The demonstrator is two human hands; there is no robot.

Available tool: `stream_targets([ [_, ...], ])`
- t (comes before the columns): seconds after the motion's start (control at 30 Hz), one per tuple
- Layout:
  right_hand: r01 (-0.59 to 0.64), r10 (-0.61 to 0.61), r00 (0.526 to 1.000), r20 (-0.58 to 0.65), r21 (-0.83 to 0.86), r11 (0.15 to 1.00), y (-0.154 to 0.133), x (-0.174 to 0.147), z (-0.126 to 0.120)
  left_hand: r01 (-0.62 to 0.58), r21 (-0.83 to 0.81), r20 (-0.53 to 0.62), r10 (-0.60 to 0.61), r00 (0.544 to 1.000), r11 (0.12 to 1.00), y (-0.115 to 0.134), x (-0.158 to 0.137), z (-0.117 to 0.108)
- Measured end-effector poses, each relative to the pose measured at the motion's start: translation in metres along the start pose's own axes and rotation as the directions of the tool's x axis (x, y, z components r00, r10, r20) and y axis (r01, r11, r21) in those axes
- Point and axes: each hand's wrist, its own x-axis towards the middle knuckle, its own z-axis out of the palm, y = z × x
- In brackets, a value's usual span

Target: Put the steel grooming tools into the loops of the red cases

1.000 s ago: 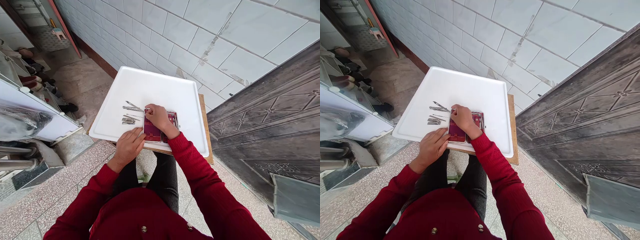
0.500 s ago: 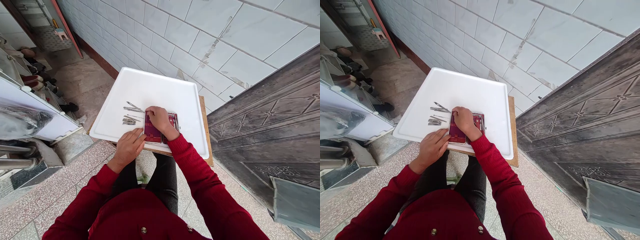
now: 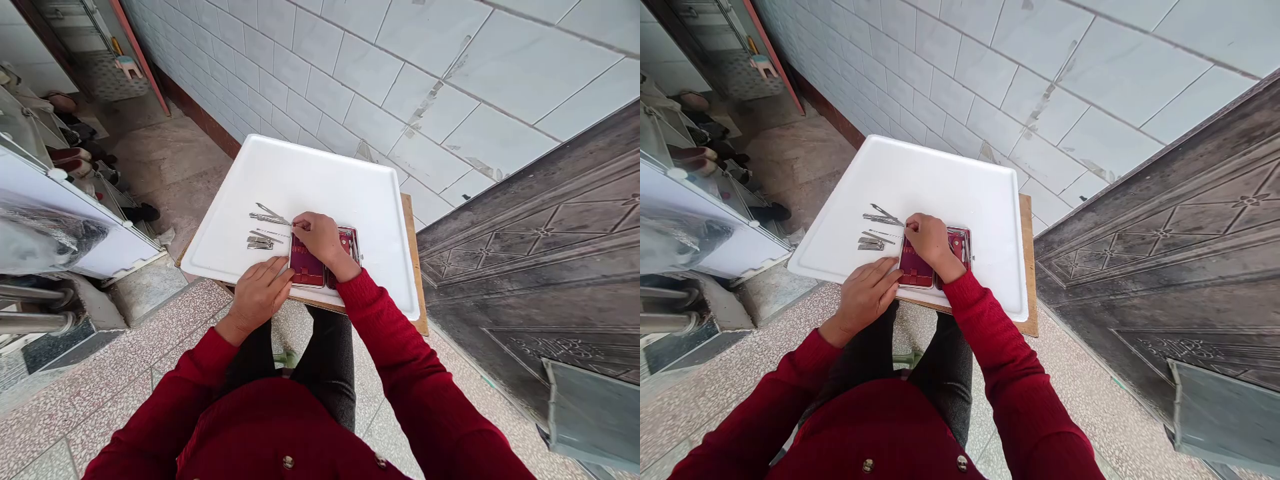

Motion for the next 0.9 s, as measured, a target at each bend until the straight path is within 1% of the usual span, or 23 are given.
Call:
stream_targets([
  [0.1, -0.011, 0.012, 1.000, -0.007, 0.107, 0.994, 0.005, 0.003, 0.002, -0.003, 0.010, -0.008, 0.003, 1.000, 1.000, 0.000, 0.000, 0.000],
  [0.2, -0.048, 0.050, 0.999, -0.010, 0.176, 0.983, 0.009, 0.008, 0.006, 0.003, 0.008, -0.007, -0.003, 1.000, 1.000, 0.000, -0.001, 0.001],
  [0.4, -0.114, 0.118, 0.993, -0.001, 0.238, 0.964, 0.013, 0.014, 0.009, 0.051, -0.046, 0.041, -0.049, 0.998, 0.998, -0.001, -0.003, 0.003],
  [0.6, -0.137, 0.141, 0.990, 0.012, 0.331, 0.934, 0.012, 0.015, 0.008, 0.043, -0.033, 0.049, -0.041, 0.998, 0.999, 0.000, -0.003, 0.002],
  [0.77, -0.134, 0.144, 0.990, 0.008, 0.411, 0.902, 0.016, 0.018, 0.008, 0.026, -0.025, 0.020, -0.026, 0.999, 0.999, 0.000, -0.002, 0.002],
  [0.9, -0.144, 0.165, 0.986, -0.008, 0.458, 0.878, 0.018, 0.020, 0.010, 0.060, -0.050, 0.029, -0.059, 0.998, 0.997, 0.001, -0.001, 0.003],
])
